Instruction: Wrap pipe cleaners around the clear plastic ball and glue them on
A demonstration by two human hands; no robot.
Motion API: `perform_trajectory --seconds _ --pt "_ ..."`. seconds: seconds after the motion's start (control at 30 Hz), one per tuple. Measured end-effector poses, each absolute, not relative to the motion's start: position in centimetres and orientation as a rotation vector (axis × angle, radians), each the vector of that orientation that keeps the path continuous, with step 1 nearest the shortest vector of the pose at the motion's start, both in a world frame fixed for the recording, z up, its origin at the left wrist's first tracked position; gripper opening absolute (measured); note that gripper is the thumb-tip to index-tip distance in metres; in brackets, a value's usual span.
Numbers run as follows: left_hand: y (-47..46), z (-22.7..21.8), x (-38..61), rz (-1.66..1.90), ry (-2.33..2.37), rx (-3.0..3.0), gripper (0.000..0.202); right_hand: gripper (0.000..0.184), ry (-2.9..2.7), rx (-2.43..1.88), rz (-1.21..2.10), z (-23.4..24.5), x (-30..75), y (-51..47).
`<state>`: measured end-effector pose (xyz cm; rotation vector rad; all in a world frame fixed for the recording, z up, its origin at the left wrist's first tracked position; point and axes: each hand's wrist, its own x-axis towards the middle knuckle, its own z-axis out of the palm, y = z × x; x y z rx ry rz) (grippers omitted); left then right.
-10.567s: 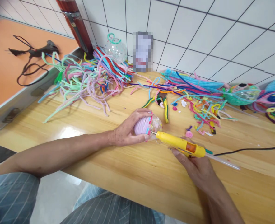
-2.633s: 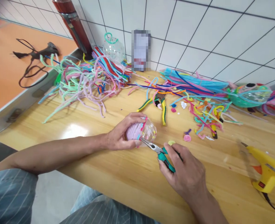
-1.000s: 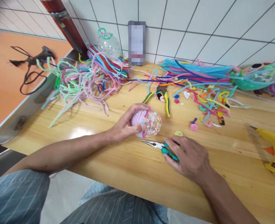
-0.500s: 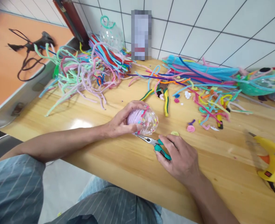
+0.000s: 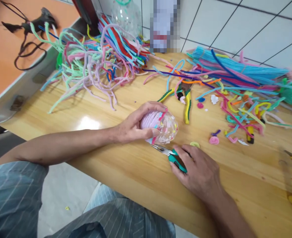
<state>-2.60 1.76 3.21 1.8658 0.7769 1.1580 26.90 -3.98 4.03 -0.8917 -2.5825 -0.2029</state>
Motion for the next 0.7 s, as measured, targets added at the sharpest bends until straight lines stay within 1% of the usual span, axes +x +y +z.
perform_trajectory --seconds 0.23,0.47,0.6,0.7 --pt "2.0 3.4 -2.2 1.168 0.763 1.942 0.048 0.041 -2.514 -0.857 -0.227 4.4 27.4 -3.9" --pt "2.1 3.4 -2.2 1.177 0.677 2.024 0.045 0.054 -2.447 -0.89 -0.152 4.8 27.8 -4.3" --pt "2.0 3.3 -2.2 1.22 0.711 1.94 0.045 0.053 -2.27 -0.977 -0.115 5.0 28.9 -4.0" --pt "1.7 3.1 -2.2 1.212 0.743 1.899 0.048 0.047 -2.092 -1.178 -0.121 4.6 29.6 -3.0"
